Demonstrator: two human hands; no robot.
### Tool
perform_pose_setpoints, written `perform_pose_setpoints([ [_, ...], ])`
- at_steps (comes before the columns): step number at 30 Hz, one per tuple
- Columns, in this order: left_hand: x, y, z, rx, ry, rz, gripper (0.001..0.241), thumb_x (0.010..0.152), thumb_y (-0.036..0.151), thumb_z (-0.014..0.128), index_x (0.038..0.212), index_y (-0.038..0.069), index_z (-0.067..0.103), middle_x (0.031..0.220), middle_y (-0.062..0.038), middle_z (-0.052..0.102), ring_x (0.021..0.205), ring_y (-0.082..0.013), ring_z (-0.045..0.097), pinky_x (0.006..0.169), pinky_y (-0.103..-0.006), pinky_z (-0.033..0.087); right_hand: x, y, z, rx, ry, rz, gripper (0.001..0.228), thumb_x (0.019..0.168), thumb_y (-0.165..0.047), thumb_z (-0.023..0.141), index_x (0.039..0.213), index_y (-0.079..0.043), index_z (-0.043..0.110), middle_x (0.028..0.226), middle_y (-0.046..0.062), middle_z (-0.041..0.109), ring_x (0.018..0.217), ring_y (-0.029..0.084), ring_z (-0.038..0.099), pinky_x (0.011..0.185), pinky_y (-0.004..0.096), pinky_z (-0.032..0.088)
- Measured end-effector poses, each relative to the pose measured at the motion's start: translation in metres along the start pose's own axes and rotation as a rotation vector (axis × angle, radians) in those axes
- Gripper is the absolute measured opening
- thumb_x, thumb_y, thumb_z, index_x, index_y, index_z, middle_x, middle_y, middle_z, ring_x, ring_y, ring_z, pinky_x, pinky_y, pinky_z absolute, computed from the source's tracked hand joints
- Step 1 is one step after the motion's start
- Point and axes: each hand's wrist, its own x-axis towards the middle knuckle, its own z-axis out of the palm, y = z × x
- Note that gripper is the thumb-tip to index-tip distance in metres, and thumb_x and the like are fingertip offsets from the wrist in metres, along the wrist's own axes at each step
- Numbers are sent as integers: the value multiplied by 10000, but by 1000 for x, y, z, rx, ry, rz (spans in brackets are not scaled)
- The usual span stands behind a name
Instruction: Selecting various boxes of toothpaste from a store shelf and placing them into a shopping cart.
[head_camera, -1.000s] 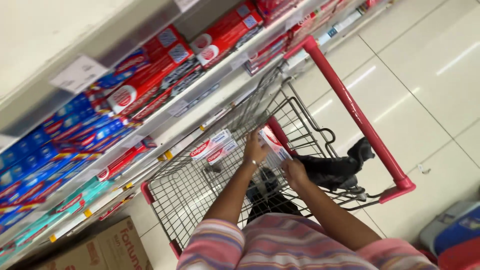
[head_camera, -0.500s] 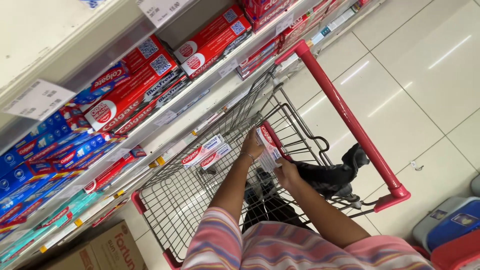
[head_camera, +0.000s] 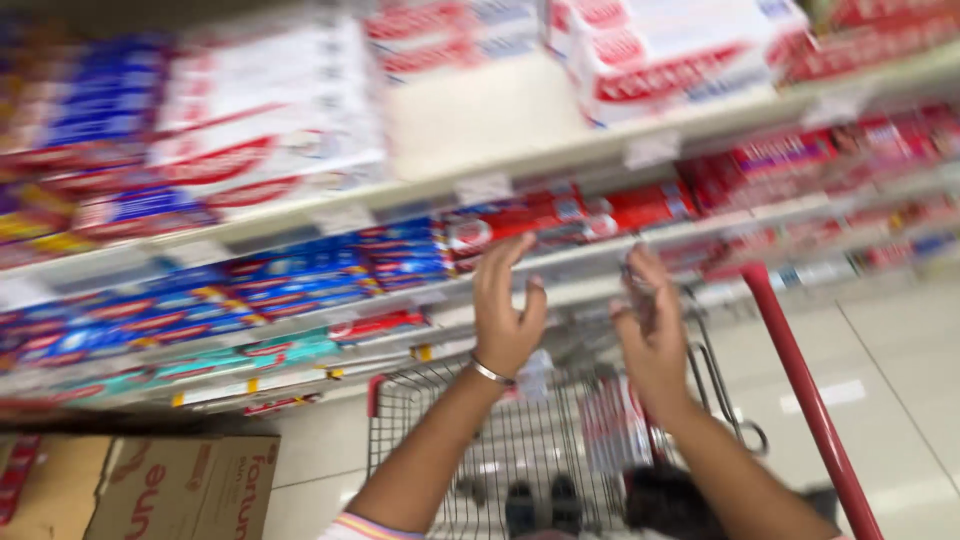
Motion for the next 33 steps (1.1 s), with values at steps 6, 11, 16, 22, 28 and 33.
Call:
perform_pose_setpoints([
  [6,155,18,-113,237,177,152,460,934,106,630,1384,30,572,1363,-170,601,1326,-387,508,1201,-490,357,192,-96,53,-206,-134,-455,512,1023,8,601,1518,21,469,1570,180,500,1477,275,501,1235,400,435],
  [11,264,-36,-116,500,114,14,566,924,305,606,1367,-46,571,1327,-234,629,1347,-443,454,1198,-531,279,322,-89,90,-418,-130,-257,684,963,-188,694,1532,43,395,1460,236,533,1340,347,549,1097,400,453],
  [16,328,-47,-106,551,-301,-487,562,963,486,432,1133,43,734,1338,-255,639,1410,-442,427,1281,-556,128,358,-108,121,-554,-152,48,761,891,-286,705,1513,18,388,1321,246,588,1193,366,606,978,406,492],
  [22,323,-66,-94,259,-290,-577,459,806,415,529,931,74,808,1393,-275,545,1497,-435,237,1234,-565,61,360,-105,116,-327,-149,302,650,903,-289,674,1451,22,516,1237,210,656,1084,301,627,915,437,510],
  [28,236,-26,-92,127,-21,-139,719,907,284,627,1527,-9,411,1479,-327,516,1544,-495,219,1284,-511,221,266,-125,57,-55,-122,-28,614,977,-105,672,1530,43,448,1318,153,654,1194,212,626,1038,342,491],
  [33,116,71,-80,-60,-123,-3,748,931,37,599,1617,88,306,1455,-232,428,1397,-361,430,1298,-454,339,97,-124,-13,50,103,14,599,1004,36,566,1585,-6,427,1336,39,579,1235,134,551,1072,265,469],
])
